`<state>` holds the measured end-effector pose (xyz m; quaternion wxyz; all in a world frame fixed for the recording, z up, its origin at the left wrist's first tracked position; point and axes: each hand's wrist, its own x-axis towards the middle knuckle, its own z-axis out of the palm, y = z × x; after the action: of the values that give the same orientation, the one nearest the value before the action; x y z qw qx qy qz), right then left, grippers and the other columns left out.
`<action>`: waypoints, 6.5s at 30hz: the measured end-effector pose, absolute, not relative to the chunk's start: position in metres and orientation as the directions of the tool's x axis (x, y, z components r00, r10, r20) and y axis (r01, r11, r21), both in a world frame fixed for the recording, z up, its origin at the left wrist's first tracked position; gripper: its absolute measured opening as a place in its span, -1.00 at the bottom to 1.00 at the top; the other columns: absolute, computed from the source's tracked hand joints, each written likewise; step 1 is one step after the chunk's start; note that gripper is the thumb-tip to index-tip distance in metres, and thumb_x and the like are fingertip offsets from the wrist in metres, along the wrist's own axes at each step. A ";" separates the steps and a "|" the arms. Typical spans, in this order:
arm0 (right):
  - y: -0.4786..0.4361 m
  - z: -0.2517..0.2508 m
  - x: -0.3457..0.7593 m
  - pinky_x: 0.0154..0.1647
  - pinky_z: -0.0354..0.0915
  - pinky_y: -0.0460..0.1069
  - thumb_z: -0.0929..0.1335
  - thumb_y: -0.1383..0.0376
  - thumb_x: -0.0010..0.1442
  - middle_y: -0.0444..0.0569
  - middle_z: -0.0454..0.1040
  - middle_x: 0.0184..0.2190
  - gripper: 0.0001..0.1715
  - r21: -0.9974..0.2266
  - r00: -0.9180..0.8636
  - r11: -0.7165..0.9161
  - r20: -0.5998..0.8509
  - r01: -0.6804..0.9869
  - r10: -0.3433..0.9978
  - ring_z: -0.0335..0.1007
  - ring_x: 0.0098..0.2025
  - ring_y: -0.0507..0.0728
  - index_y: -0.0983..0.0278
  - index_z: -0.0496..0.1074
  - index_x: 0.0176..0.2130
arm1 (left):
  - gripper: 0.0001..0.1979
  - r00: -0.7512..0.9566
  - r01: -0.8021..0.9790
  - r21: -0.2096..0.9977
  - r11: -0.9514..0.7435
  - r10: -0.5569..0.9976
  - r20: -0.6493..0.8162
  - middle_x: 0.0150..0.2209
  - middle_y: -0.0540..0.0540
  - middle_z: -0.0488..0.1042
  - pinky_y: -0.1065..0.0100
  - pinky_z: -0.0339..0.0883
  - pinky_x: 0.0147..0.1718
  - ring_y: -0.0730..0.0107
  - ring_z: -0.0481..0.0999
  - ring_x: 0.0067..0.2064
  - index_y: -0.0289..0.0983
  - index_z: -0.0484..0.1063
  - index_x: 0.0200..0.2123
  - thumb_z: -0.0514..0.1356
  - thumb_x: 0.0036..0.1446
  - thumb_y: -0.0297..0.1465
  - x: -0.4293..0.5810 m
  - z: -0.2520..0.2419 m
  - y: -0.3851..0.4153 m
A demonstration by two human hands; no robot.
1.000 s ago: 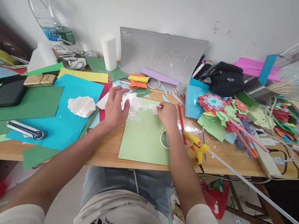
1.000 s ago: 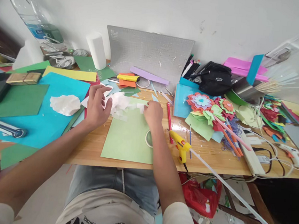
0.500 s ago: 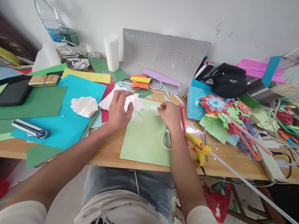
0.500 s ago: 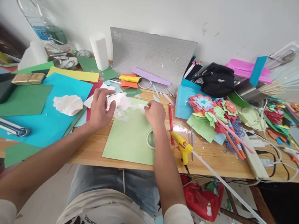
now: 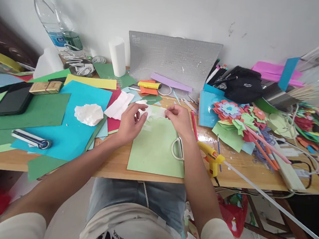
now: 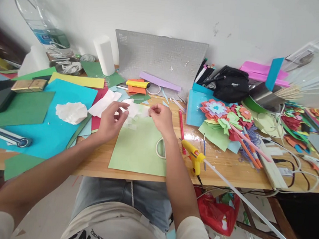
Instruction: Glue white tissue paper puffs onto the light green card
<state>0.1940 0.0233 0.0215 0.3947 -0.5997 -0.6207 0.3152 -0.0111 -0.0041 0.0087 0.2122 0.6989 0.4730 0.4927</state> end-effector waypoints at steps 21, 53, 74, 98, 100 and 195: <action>0.009 0.023 0.165 -0.35 0.35 -0.09 0.50 0.06 0.01 -0.14 0.48 -0.46 -0.69 -1.000 -0.250 -0.029 -0.028 0.001 0.968 0.40 -0.39 0.01 0.23 0.51 -0.37 | -0.61 0.056 -0.013 1.000 0.015 0.998 -0.015 -0.60 0.05 0.31 0.48 0.07 -0.61 0.58 0.17 -0.56 -0.30 0.52 -0.54 0.42 -0.10 -0.07 -0.005 0.012 -0.001; 0.028 -0.009 0.145 -0.41 0.30 -0.08 0.37 0.13 0.13 -0.10 0.58 -0.42 -0.72 -0.955 0.031 0.017 0.027 0.295 0.999 0.37 -0.55 -0.01 0.26 0.57 -0.28 | -0.67 -0.099 -0.093 0.993 -0.076 0.993 0.067 -0.47 -0.01 0.43 0.45 0.44 -0.44 0.50 0.42 -0.43 -0.30 0.51 -0.40 0.34 0.01 -0.12 -0.014 0.007 0.014; 0.008 0.006 0.137 -0.31 0.40 -0.04 0.46 0.18 0.11 -0.08 0.53 -0.37 -0.84 -0.908 -0.006 0.379 0.384 0.177 0.923 0.42 -0.38 0.04 0.23 0.56 -0.39 | -0.59 0.056 -0.343 0.925 0.166 0.986 -0.157 -0.48 0.06 0.32 0.57 0.12 -0.57 0.60 0.30 -0.45 -0.30 0.42 -0.50 0.50 -0.21 -0.16 -0.012 0.014 0.008; 0.016 0.002 0.134 -0.27 0.36 -0.01 0.40 0.15 0.13 -0.06 0.58 -0.30 -0.71 -0.899 0.029 0.219 0.248 0.378 0.968 0.35 -0.46 0.01 0.26 0.57 -0.20 | -0.67 -0.112 -0.279 0.959 0.039 0.991 -0.073 -0.57 0.08 0.28 0.50 -0.03 -0.64 0.64 0.13 -0.56 -0.30 0.48 -0.53 0.48 -0.19 -0.19 -0.019 0.008 0.018; 0.011 0.008 0.135 -0.31 0.36 -0.04 0.42 0.10 0.12 -0.04 0.57 -0.21 -0.65 -0.933 -0.030 0.251 0.253 0.258 0.967 0.39 -0.42 0.01 0.24 0.55 -0.14 | -0.65 -0.081 -0.263 0.964 0.037 0.995 -0.060 -0.58 0.09 0.27 0.50 -0.03 -0.63 0.65 0.11 -0.57 -0.30 0.46 -0.54 0.47 -0.17 -0.19 -0.017 0.009 0.015; 0.017 0.010 0.156 -0.31 0.42 0.00 0.56 0.09 -0.09 -0.10 0.54 -0.46 -0.62 -0.993 -0.151 0.118 0.118 -0.007 0.982 0.46 -0.42 0.05 0.26 0.56 -0.31 | -0.59 0.049 -0.074 0.997 0.000 0.999 0.004 -0.50 -0.02 0.47 0.45 0.20 -0.52 0.55 0.29 -0.50 -0.31 0.61 -0.38 0.44 -0.15 -0.08 -0.013 0.014 0.007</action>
<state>0.1562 0.0170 0.0098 0.4892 -0.4305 -0.5656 0.5054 -0.0129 0.0069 0.0135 0.5299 0.4939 0.4680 0.5062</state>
